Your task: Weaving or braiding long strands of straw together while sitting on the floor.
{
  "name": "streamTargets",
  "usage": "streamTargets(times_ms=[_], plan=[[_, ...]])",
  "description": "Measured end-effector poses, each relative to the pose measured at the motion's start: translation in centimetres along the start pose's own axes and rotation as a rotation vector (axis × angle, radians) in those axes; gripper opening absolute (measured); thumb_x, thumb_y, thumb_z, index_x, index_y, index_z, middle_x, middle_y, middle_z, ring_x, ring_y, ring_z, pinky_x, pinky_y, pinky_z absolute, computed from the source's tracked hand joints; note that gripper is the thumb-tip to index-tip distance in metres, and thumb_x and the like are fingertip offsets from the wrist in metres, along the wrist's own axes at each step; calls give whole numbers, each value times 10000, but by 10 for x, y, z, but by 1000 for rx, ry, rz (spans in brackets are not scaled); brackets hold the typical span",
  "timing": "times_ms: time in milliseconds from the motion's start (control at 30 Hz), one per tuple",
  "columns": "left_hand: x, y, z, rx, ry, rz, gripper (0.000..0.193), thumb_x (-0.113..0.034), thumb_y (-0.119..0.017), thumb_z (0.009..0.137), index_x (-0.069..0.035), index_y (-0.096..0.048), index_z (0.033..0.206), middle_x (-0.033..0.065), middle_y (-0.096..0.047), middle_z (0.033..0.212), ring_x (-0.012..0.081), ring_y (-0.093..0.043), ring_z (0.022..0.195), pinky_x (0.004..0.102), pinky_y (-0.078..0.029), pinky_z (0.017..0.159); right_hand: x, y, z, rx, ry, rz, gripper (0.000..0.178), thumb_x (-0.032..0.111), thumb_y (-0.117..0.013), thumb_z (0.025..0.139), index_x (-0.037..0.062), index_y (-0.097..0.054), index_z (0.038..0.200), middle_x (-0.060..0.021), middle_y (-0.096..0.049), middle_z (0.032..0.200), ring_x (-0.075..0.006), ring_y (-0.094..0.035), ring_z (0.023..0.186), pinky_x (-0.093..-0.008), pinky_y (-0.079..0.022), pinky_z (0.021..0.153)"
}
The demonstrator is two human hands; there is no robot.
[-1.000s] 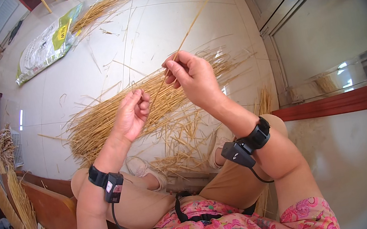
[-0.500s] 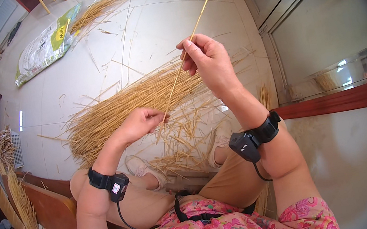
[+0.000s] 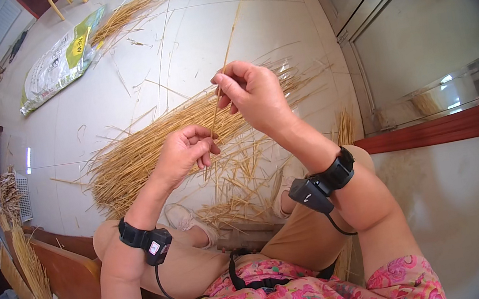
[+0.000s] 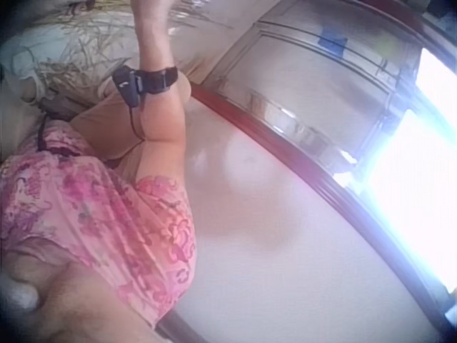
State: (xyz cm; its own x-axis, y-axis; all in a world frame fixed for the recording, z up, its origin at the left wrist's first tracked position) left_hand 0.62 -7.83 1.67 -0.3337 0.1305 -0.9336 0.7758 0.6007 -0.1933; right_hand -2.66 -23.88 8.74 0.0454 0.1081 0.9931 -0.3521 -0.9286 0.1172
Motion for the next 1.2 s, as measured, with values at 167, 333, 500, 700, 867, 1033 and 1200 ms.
streamTargets(times_ms=[167,333,500,700,867,1033,1200], plan=[[-4,-2,-1,-5,-25,23,132,-53,-529,829,55,-575,892,106,-630,748,113,-607,580,212,-503,511,1,-4,-3,24,-8,-92,179,140,-535,900,-18,-583,829,-25,-589,695,-68,-582,597,-187,-452,483],[-2,-6,-3,-24,-29,75,116,-14,-489,853,65,-564,889,126,-629,777,151,-637,628,231,-527,553,0,-6,-4,24,12,-86,183,141,-546,895,-17,-580,811,-25,-590,676,-65,-579,576,-195,-462,483],[0,-4,-1,-20,-17,36,121,-22,-490,857,66,-564,897,127,-630,783,155,-640,640,235,-530,562,1,-5,-3,21,11,-73,181,137,-542,897,-18,-581,812,-22,-589,676,-59,-571,580,-193,-470,499],[-2,-4,-2,-22,-25,26,120,-32,-496,858,59,-564,894,122,-630,784,153,-640,646,238,-531,569,1,-4,-3,14,8,-53,179,136,-539,898,-18,-583,817,-21,-588,679,-56,-563,582,-192,-474,509],[-1,-2,-1,-18,-19,31,114,-33,-503,848,54,-566,887,116,-627,776,149,-636,644,236,-526,570,0,-5,-3,23,7,-83,175,134,-535,901,-18,-582,826,-24,-588,692,-56,-563,586,-194,-476,515],[2,3,1,-39,8,37,104,-47,-548,810,41,-577,857,99,-630,739,109,-604,584,201,-473,505,-2,-7,-4,57,39,-69,173,127,-514,911,-24,-581,860,-29,-592,733,-58,-565,614,-194,-479,533],[7,9,4,-84,71,-74,65,-47,-525,810,-14,-579,826,70,-621,719,55,-524,537,168,-400,463,1,-7,-3,73,52,-25,187,134,-499,919,-28,-590,899,-29,-592,750,-60,-567,633,-194,-480,556]])
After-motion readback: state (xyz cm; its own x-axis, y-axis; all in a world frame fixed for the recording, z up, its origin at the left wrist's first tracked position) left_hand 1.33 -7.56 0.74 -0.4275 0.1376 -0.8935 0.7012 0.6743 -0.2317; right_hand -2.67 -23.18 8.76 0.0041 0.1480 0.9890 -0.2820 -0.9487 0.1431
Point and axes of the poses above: each hand's wrist, its own z-axis towards the middle knuckle, its own y-axis out of the back of the hand, x = y × z, the point moved 4 cm from there along z, towards the middle knuckle
